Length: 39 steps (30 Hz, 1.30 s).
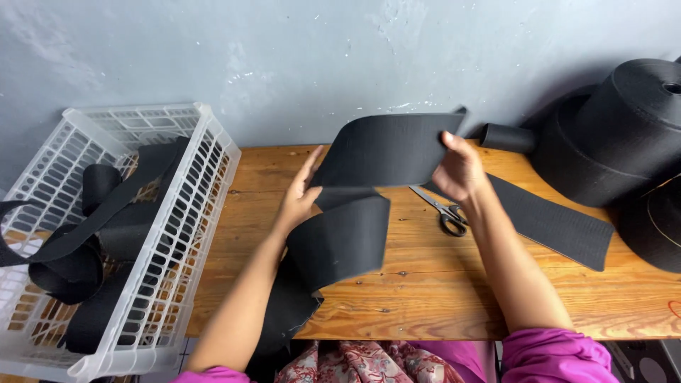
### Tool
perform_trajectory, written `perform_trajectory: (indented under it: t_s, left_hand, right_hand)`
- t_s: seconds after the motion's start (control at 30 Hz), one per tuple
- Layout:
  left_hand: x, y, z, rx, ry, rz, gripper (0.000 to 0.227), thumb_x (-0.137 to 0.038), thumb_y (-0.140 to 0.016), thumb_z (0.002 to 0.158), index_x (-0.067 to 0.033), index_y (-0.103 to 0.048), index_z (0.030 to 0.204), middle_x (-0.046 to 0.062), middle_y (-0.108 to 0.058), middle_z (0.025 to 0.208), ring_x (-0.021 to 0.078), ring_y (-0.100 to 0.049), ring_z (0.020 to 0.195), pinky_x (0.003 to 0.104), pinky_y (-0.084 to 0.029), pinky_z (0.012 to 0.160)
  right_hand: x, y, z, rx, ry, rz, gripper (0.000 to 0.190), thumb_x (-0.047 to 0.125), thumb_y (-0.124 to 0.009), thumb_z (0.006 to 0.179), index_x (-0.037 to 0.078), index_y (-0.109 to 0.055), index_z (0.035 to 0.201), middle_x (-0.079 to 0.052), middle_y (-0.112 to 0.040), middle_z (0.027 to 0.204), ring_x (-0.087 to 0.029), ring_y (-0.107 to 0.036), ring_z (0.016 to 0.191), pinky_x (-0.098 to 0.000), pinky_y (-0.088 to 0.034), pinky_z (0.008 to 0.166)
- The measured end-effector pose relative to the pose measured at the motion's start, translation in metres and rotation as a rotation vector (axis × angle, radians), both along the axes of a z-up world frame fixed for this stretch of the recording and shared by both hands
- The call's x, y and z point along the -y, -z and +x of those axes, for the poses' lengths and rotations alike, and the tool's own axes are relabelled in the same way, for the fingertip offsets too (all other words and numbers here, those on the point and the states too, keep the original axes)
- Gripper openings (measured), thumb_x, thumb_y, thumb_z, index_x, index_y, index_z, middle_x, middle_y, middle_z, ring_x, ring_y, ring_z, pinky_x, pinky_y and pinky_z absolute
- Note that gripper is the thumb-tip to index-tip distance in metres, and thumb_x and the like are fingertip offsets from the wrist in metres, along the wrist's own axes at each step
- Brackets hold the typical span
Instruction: Cutting strips of black material with scissors and sorting them into a basket
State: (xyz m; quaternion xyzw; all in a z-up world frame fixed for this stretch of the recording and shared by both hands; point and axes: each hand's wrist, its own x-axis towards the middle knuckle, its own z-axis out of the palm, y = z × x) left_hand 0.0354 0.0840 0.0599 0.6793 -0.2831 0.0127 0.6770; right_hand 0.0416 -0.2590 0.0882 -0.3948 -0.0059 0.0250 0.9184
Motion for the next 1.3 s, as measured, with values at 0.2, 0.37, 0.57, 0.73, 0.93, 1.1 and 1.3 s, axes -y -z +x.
perform_trajectory:
  t_s: [0.2,0.37,0.57,0.73,0.93,1.1,1.3]
  left_hand:
    - [-0.01,-0.047,-0.048,0.199,-0.145,0.464,0.085,0.018,-0.045,0.085,-0.0194,-0.034,0.161,0.015,-0.047,0.146,0.0369,-0.046,0.139,0.049,-0.039,0.116]
    - [-0.016,-0.044,-0.054,0.212,-0.094,0.54,0.074,0.008,-0.06,0.085,-0.0137,-0.045,0.154,0.014,-0.047,0.145,0.0361,-0.05,0.136,0.044,-0.048,0.109]
    - [-0.013,-0.033,-0.061,0.026,0.166,0.497,0.075,-0.015,-0.066,0.095,-0.012,-0.026,0.158,0.011,-0.03,0.162,0.0282,-0.033,0.15,0.042,-0.025,0.123]
    - [-0.003,-0.098,-0.067,-0.15,0.589,-0.029,0.103,-0.006,-0.065,0.079,-0.0076,-0.006,0.163,0.012,-0.007,0.173,0.0236,-0.008,0.16,0.04,-0.004,0.133]
    - [0.023,-0.171,-0.091,0.258,0.323,0.063,0.109,-0.059,-0.069,0.093,-0.0262,0.01,0.162,0.032,-0.009,0.172,0.0438,-0.021,0.163,0.055,-0.017,0.136]
    - [0.046,-0.177,-0.121,0.849,-0.461,0.396,0.106,-0.047,-0.08,0.101,-0.0102,-0.005,0.166,0.03,-0.011,0.167,0.0485,-0.027,0.161,0.058,-0.037,0.14]
    - [0.074,-0.155,-0.143,0.783,-0.52,0.85,0.102,-0.058,-0.075,0.093,-0.0061,-0.02,0.162,0.027,-0.027,0.165,0.0416,-0.039,0.153,0.048,-0.041,0.124]
  right_hand:
    - [0.038,-0.023,-0.014,0.356,0.225,-0.427,0.064,0.021,-0.079,0.084,0.011,-0.048,0.139,-0.014,-0.06,0.126,-0.029,-0.064,0.114,-0.0496,-0.057,0.1]
    - [0.022,-0.081,-0.05,0.537,0.181,-0.394,0.067,0.013,-0.074,0.079,0.01,-0.039,0.136,-0.018,-0.056,0.123,-0.029,-0.063,0.112,-0.0452,-0.056,0.099]
    - [-0.002,-0.169,-0.105,0.545,0.101,-0.436,0.058,0.029,-0.084,0.08,0.015,-0.052,0.125,-0.006,-0.065,0.119,-0.014,-0.065,0.098,-0.0264,-0.055,0.08]
    - [-0.032,-0.209,-0.129,0.514,0.118,-0.392,0.044,0.019,-0.077,0.086,0.009,-0.057,0.124,-0.004,-0.07,0.118,-0.016,-0.07,0.108,-0.0286,-0.06,0.1]
    - [-0.076,-0.225,-0.13,0.413,0.174,-0.369,0.039,0.021,-0.078,0.09,0.015,-0.053,0.12,-0.003,-0.068,0.111,-0.012,-0.066,0.098,-0.0254,-0.058,0.092]
    - [-0.076,-0.219,-0.105,0.538,0.439,-0.466,0.03,0.023,-0.075,0.097,0.013,-0.053,0.114,-0.003,-0.066,0.106,-0.01,-0.063,0.096,-0.0263,-0.057,0.092]
    - [-0.086,-0.185,-0.087,0.592,0.497,-0.52,0.042,0.018,-0.076,0.099,0.013,-0.045,0.127,-0.009,-0.062,0.118,-0.015,-0.059,0.104,-0.0289,-0.054,0.096]
